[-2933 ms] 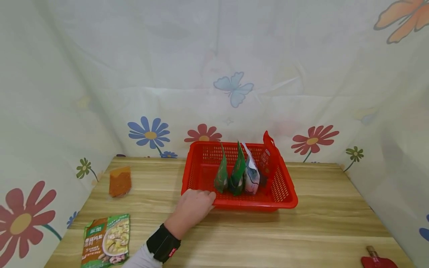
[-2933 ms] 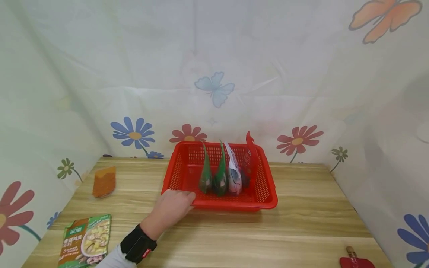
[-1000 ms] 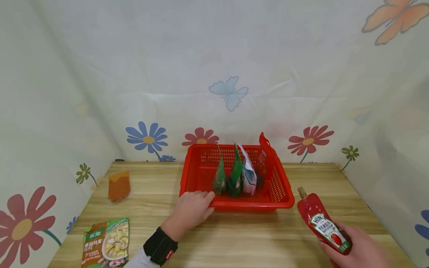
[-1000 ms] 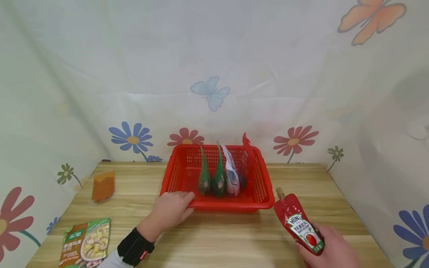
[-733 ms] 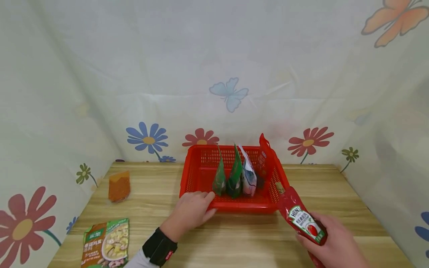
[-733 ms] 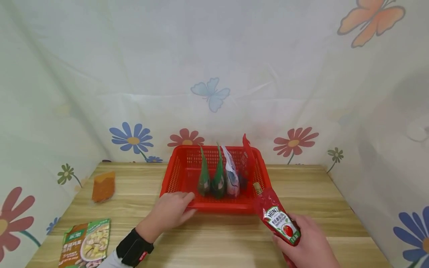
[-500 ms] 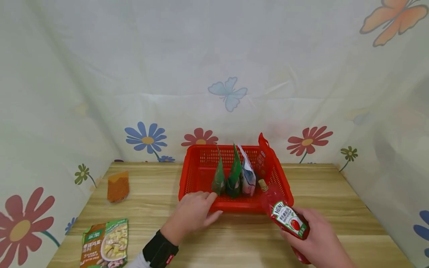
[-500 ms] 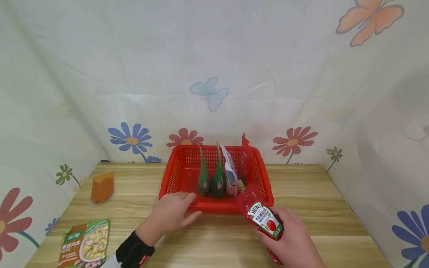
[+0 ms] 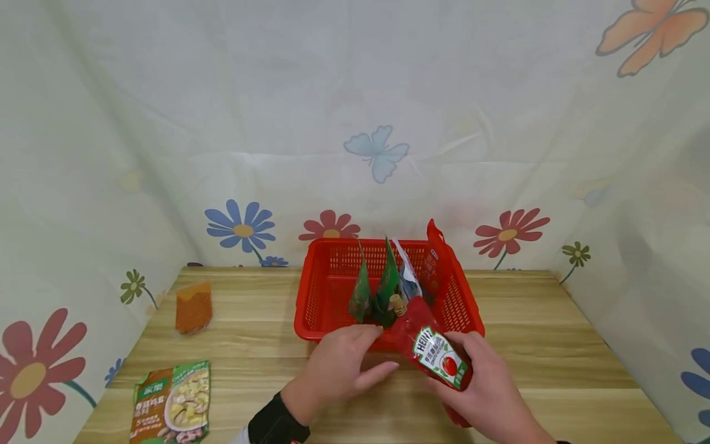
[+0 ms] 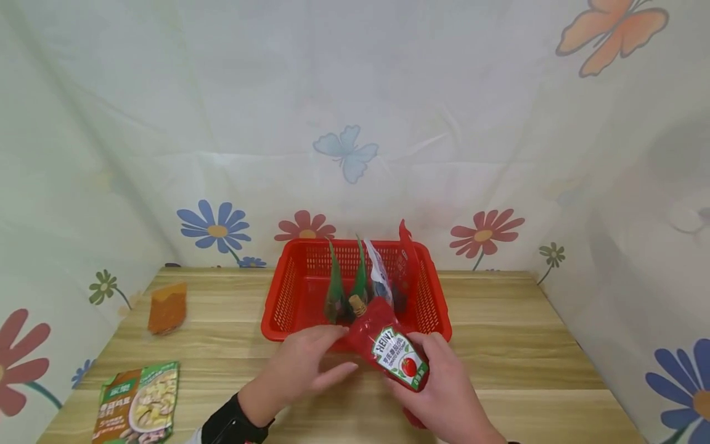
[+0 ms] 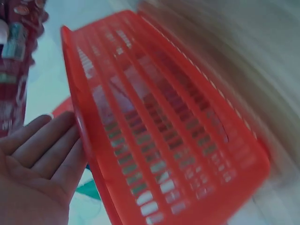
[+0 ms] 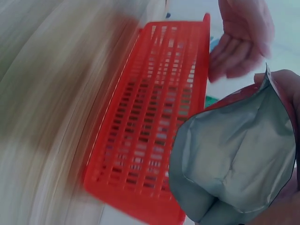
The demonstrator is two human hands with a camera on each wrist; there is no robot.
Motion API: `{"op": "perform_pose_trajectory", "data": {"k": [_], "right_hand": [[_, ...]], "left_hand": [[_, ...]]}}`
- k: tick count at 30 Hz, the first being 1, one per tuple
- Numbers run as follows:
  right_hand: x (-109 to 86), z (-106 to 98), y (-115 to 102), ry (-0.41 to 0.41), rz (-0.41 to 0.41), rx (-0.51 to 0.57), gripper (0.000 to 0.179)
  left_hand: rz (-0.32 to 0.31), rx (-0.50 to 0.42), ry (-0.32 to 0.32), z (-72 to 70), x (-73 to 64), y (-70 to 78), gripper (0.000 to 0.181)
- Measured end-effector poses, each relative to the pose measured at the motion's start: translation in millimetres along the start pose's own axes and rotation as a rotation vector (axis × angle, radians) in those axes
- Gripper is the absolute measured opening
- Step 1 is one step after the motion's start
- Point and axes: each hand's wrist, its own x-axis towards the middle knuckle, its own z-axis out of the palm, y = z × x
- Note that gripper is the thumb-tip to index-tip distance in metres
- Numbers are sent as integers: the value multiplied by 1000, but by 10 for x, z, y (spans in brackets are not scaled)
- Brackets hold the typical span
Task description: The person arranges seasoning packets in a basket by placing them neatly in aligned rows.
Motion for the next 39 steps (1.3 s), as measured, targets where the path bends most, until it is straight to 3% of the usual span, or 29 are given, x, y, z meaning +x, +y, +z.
{"op": "perform_pose_trajectory", "data": {"k": [3,8,12,17,23,25,30,39], "right_hand": [[3,54,-57,34,-55,1,79],[-3,144,-103,116,-166,23,75],[1,212,-126,185,-253,0,75],[-6,286,-186,204,-292,34,77],[-34,386,-244,253,-381,60,78],[-42,407,-260,263,-390,64,78],[-56,431,-299,240,-324,88,80],[-64,445,-332,196,-257,126,83]], "left_hand": [[10,-87,39,24,2,67,47],[-47,-302,40,59,8,166,44],[-134,-486,58,76,24,257,37],[-274,-648,165,50,68,392,31],[-430,-860,228,-24,107,537,28],[-440,-879,262,-40,111,561,27],[-424,-832,358,-74,106,590,23],[-404,-827,352,-134,100,605,24]]}}
